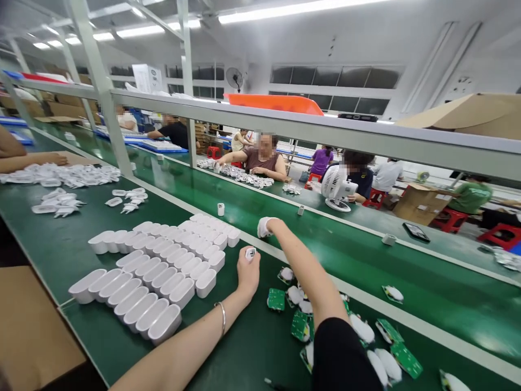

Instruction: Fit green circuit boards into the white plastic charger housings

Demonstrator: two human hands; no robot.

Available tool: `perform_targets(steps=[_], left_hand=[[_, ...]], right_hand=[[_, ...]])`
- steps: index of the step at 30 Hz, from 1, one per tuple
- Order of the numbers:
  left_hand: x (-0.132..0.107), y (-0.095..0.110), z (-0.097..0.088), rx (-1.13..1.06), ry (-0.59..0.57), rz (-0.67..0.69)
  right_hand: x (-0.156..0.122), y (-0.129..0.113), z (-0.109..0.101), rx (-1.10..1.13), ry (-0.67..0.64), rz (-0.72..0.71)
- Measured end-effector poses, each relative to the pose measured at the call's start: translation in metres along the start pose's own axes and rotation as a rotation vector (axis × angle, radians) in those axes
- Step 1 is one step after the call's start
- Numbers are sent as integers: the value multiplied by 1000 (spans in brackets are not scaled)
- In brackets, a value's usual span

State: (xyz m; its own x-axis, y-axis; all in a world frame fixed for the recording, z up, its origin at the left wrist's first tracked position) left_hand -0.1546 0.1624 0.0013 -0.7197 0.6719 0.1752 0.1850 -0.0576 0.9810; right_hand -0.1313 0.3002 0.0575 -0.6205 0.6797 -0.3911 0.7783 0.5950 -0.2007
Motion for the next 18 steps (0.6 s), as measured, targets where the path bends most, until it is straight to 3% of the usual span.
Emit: perform_targets(steps=[4, 7, 10, 12, 14, 18], left_hand=[[1, 0, 7, -1, -46, 15], [-1, 5, 16, -2, -117, 75], [-10, 19, 26, -11, -218, 192], [-20, 31, 32, -21, -293, 286], [-31, 43, 37, -38, -379, 384], [-51, 66, 41, -75, -525, 565]], right_hand=[[-77, 100, 0, 152, -80, 165], [-142, 176, -1, 209, 42, 345], [-203, 238, 16, 198, 200, 574], [-234, 262, 36, 189, 279, 688], [-253, 271, 52, 190, 343, 734], [-268, 256, 58, 242, 456, 632]])
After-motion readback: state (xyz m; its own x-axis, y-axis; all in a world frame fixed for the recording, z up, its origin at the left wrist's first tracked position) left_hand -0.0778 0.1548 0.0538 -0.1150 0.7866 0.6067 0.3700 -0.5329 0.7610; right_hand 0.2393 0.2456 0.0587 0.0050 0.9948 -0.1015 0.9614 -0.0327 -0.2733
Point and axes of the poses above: each hand's wrist, its own x-axis towards the middle knuckle, its own z-axis out of the palm, y = z × x, the point moved 10 cm from there along x, towards the middle knuckle
